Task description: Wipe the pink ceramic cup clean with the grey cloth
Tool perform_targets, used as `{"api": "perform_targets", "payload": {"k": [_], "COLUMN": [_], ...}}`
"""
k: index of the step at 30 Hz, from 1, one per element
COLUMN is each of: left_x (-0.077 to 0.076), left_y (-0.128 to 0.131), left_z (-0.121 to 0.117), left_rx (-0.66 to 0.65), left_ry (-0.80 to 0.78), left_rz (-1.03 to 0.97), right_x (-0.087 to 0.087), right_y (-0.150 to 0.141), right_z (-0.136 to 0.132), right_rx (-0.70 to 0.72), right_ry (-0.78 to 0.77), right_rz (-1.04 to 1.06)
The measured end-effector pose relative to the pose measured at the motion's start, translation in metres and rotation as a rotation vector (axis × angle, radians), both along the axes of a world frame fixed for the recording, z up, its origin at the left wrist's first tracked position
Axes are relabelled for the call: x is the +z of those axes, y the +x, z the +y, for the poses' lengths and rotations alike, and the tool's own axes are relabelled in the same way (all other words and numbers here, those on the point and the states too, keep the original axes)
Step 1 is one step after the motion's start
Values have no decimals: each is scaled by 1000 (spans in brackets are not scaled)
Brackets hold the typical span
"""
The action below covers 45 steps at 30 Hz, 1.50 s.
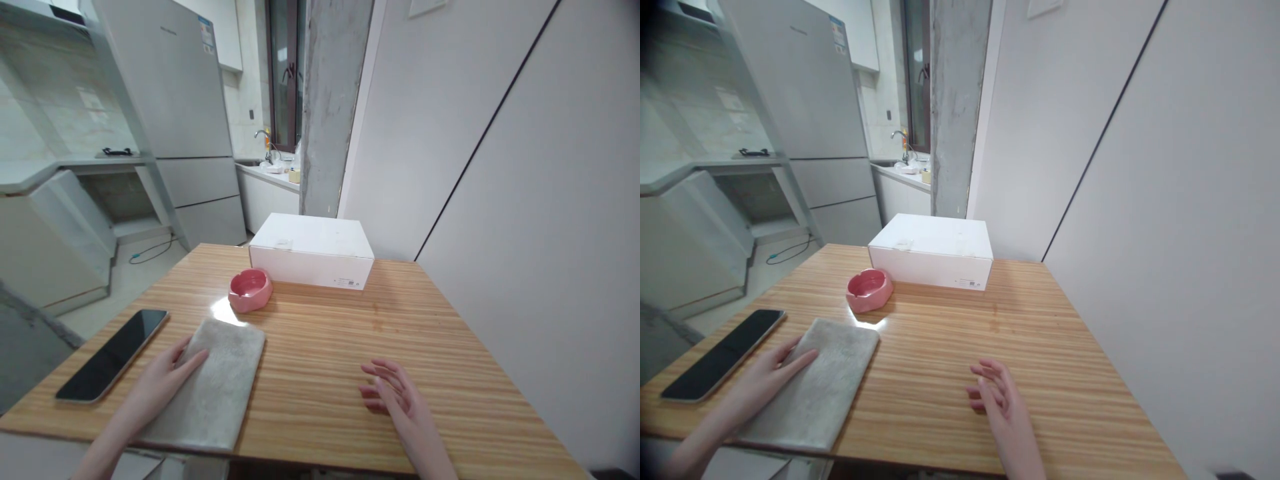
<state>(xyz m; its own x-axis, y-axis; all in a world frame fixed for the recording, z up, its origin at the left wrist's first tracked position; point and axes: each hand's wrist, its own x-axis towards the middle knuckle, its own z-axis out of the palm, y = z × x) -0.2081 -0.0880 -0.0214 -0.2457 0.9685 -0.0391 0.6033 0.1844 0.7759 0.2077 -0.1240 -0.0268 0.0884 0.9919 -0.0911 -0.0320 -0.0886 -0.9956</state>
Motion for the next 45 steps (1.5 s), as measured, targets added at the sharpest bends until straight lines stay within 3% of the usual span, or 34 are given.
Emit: {"api": "perform_targets", "payload": {"k": [5, 10, 13, 17, 19, 20, 23, 26, 30, 45], "left_x": [-10, -12, -4, 13, 17, 17, 7, -6, -14, -9], "left_y": [-11, -2, 11, 55, 91, 110, 165, 197, 203, 197], "left_z": [2, 3, -5, -19, -20, -20, -14, -10, -9, -11], "left_rx": [124, 139, 178, 269, 157, 31, -304, -405, -468, -506], "left_ry": [17, 49, 69, 358, 516, 545, 418, 267, 211, 210], "left_rz": [215, 369, 517, 813, 710, 624, 506, 538, 584, 585], "right_x": [-3, -11, -14, -10, -6, -5, -6, -13, -17, -12], "right_y": [1, 1, 3, -7, -22, -31, -57, -71, -72, -70], "right_z": [-4, -7, -7, -4, -2, 0, 6, 10, 10, 8], "right_rx": [-64, -87, -88, -123, -147, -142, -128, -90, -28, 16], "right_ry": [42, 64, 80, 166, 256, 299, 410, 508, 532, 514], "right_rz": [-96, -193, -289, -544, -727, -824, -1099, -1242, -1291, -1273]}}
